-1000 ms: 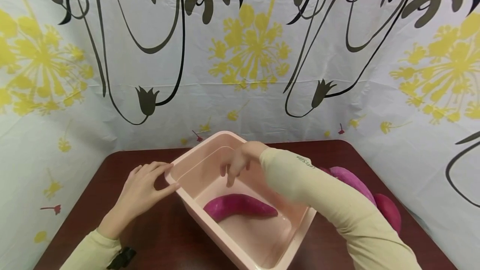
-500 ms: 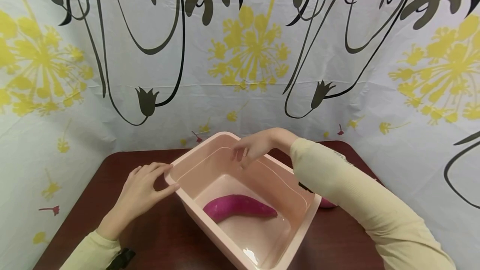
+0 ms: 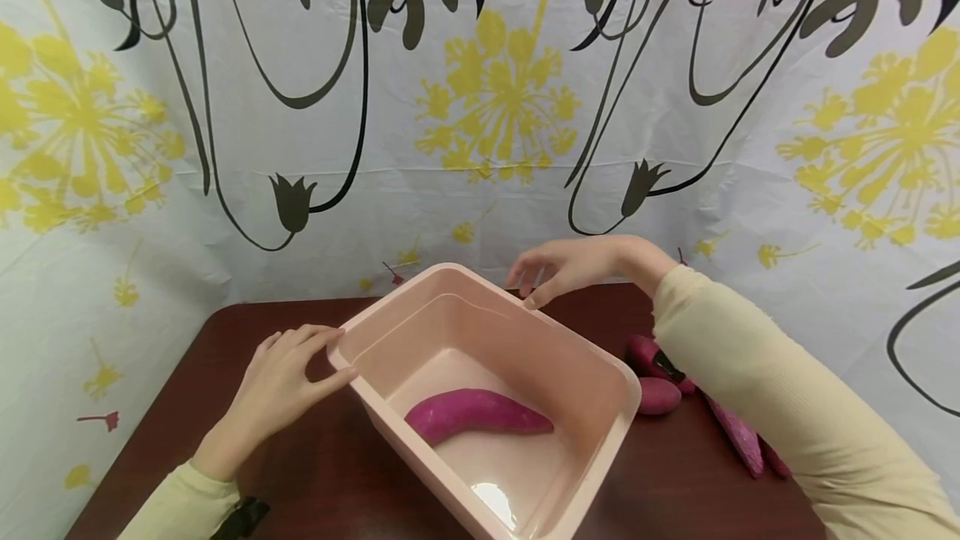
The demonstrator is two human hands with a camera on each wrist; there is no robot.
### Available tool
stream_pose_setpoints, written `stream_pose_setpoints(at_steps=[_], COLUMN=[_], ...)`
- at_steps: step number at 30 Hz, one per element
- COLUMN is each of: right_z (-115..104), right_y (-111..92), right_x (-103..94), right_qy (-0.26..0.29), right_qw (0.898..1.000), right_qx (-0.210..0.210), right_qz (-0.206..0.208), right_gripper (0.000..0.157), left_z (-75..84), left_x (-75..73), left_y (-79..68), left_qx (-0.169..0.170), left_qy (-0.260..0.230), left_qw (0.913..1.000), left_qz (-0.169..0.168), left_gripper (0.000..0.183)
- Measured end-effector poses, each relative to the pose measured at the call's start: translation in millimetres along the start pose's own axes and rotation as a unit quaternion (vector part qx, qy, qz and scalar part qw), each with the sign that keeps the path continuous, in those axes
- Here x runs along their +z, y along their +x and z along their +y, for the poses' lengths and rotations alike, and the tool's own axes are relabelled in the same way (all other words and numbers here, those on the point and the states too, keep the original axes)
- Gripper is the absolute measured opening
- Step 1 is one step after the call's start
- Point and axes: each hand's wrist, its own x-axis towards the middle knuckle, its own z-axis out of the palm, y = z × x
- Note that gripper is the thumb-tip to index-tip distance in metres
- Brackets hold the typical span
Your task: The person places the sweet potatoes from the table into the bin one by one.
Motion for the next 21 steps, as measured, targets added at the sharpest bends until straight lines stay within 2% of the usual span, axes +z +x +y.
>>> stream_pose_setpoints(at_steps=[8,15,21], right_z=[24,54,78], right_y=[-27,-46,-61], right_x=[-6.0,-6.8,-3.9], right_qy=[0.0,0.007,0.041], right_qw=[1.0,0.998,0.996], right_qx=[0.011,-0.012,0.012], right_qz=[0.029,0.062,0.074], right_gripper=[0.043,0.039,0.039], left_z=[0.8,1.5,1.8], left_x=[-0.7,-1.3,-1.4], left_y=[0.1,-0.1,0.0], left_qx=[-0.008,-0.011,-0.013], left_qy=[-0.001,-0.001,-0.001], left_qw=[0.9999,0.9998,0.9998], left_qz=[-0.01,-0.016,-0.014], left_gripper=[0.05,0.05,0.05])
